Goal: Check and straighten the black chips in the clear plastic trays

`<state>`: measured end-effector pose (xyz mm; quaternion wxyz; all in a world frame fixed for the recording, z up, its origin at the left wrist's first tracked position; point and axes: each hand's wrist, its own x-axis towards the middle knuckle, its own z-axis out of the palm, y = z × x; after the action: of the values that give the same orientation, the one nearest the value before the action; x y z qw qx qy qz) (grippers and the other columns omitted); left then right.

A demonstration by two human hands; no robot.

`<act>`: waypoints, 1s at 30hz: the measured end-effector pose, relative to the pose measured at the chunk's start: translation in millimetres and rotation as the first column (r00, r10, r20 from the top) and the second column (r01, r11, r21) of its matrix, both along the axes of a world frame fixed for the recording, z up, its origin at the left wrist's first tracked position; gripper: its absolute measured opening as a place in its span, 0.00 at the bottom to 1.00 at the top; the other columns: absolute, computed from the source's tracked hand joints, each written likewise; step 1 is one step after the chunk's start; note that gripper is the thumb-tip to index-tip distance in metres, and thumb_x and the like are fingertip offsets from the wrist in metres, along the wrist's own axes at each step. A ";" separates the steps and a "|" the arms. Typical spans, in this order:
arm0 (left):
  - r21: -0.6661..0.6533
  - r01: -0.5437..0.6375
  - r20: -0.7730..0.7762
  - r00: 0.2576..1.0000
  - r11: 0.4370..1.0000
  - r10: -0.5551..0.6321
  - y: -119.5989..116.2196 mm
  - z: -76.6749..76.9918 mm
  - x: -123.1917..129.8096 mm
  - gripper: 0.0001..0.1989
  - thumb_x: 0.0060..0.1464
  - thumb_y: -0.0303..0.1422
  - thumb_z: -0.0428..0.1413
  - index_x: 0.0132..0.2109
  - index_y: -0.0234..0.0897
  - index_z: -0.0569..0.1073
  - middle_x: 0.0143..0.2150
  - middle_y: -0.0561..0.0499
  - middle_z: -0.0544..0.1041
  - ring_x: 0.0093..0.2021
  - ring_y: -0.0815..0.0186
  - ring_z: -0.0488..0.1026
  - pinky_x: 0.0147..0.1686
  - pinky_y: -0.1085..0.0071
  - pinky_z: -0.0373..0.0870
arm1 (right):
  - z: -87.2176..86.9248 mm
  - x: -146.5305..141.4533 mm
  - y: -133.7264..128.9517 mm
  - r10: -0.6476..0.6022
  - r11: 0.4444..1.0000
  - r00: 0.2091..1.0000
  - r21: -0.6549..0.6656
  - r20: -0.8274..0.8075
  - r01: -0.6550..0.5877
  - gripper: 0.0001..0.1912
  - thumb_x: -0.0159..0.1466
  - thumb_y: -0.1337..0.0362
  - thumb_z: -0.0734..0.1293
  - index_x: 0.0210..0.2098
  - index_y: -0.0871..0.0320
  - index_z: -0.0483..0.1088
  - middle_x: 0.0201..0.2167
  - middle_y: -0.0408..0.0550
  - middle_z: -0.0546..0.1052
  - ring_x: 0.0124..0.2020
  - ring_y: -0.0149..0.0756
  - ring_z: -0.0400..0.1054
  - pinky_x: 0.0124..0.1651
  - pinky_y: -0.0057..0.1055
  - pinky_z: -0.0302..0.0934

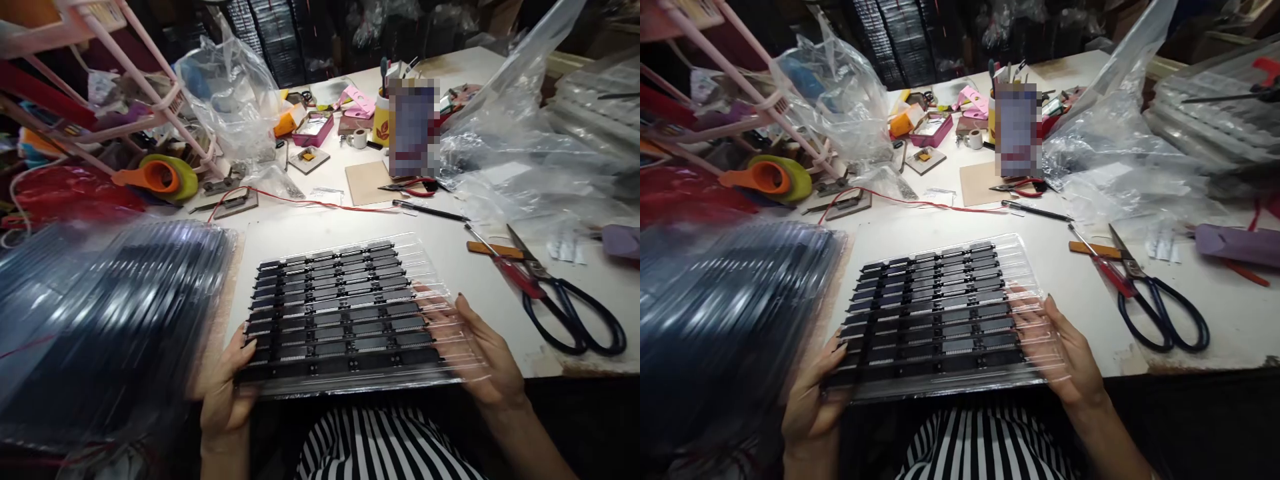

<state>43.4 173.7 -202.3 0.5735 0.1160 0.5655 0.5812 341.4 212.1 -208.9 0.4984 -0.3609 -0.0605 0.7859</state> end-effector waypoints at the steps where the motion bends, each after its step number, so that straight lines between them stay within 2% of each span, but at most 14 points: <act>1: -0.005 0.001 -0.005 1.000 1.000 -0.001 0.5 -0.3 1.1 0.23 0.42 0.28 0.62 0.49 0.38 0.73 0.42 0.49 0.79 0.45 0.55 0.75 0.47 0.61 0.73 | -1.3 1.9 -0.5 0.000 1.000 1.000 -0.004 0.012 0.000 0.18 0.65 0.55 0.58 0.48 0.53 0.72 0.54 0.49 0.73 0.59 0.44 0.63 0.62 0.47 0.56; 7: 0.002 0.068 -0.001 0.998 0.998 -0.068 2.9 -3.4 4.2 0.21 0.45 0.29 0.61 0.48 0.36 0.72 0.41 0.48 0.78 0.43 0.57 0.76 0.45 0.63 0.73 | -13.0 14.8 -5.8 -0.077 0.993 0.994 -0.078 0.079 0.083 0.23 0.65 0.52 0.57 0.55 0.53 0.67 0.57 0.47 0.70 0.59 0.42 0.62 0.62 0.43 0.57; 11: 0.015 0.087 0.024 0.996 0.996 -0.087 2.7 -6.1 2.5 0.20 0.46 0.29 0.60 0.49 0.38 0.71 0.43 0.48 0.78 0.43 0.58 0.76 0.45 0.63 0.72 | -12.8 17.5 -5.7 -0.024 0.996 0.999 -0.089 0.032 0.027 0.24 0.65 0.52 0.57 0.59 0.52 0.63 0.57 0.47 0.70 0.57 0.43 0.64 0.61 0.46 0.58; 14: 0.010 0.072 0.024 0.997 0.997 -0.072 1.1 -8.9 -0.9 0.18 0.46 0.29 0.60 0.47 0.38 0.72 0.43 0.49 0.78 0.43 0.58 0.76 0.46 0.63 0.72 | -12.9 19.2 -5.7 0.025 0.995 1.000 -0.094 -0.001 -0.025 0.23 0.66 0.54 0.57 0.58 0.52 0.64 0.54 0.48 0.72 0.56 0.43 0.66 0.60 0.46 0.58; 18: -0.007 0.053 0.029 0.998 0.999 -0.053 -2.0 -13.2 -7.4 0.18 0.46 0.28 0.61 0.47 0.39 0.72 0.45 0.49 0.77 0.43 0.60 0.76 0.45 0.66 0.73 | -16.3 20.7 -7.1 0.017 0.992 0.999 -0.127 -0.046 -0.022 0.21 0.67 0.56 0.57 0.54 0.57 0.68 0.51 0.50 0.75 0.54 0.41 0.67 0.60 0.41 0.59; 23: -0.017 0.037 0.033 0.999 0.999 -0.037 -0.2 -13.6 -14.3 0.23 0.47 0.27 0.60 0.52 0.39 0.71 0.47 0.49 0.77 0.44 0.60 0.76 0.44 0.67 0.75 | -13.1 17.4 -4.8 0.011 0.993 0.992 -0.117 -0.125 -0.026 0.20 0.69 0.58 0.54 0.53 0.59 0.69 0.51 0.49 0.75 0.54 0.38 0.67 0.60 0.37 0.59; 26: -0.047 -0.055 0.065 0.996 0.997 0.058 1.4 -11.5 -15.7 0.22 0.49 0.23 0.55 0.53 0.38 0.71 0.44 0.49 0.79 0.43 0.63 0.76 0.42 0.71 0.75 | -10.8 14.1 -3.9 -0.002 0.994 0.989 -0.112 -0.149 -0.015 0.20 0.69 0.59 0.54 0.53 0.60 0.69 0.52 0.49 0.74 0.55 0.36 0.67 0.59 0.35 0.60; 30: 0.014 -0.210 0.197 0.959 0.978 0.203 -2.6 -11.2 -12.4 0.19 0.53 0.29 0.50 0.53 0.39 0.72 0.45 0.49 0.79 0.45 0.62 0.76 0.42 0.71 0.75 | -15.7 7.5 -6.9 -0.081 0.994 0.982 -0.085 -0.173 0.068 0.21 0.68 0.58 0.55 0.55 0.59 0.68 0.54 0.48 0.72 0.57 0.37 0.64 0.61 0.36 0.58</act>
<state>31.0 171.2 -213.5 0.5601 0.0091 0.5055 0.6563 348.9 205.2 -224.6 0.5163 -0.3113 0.0283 0.7973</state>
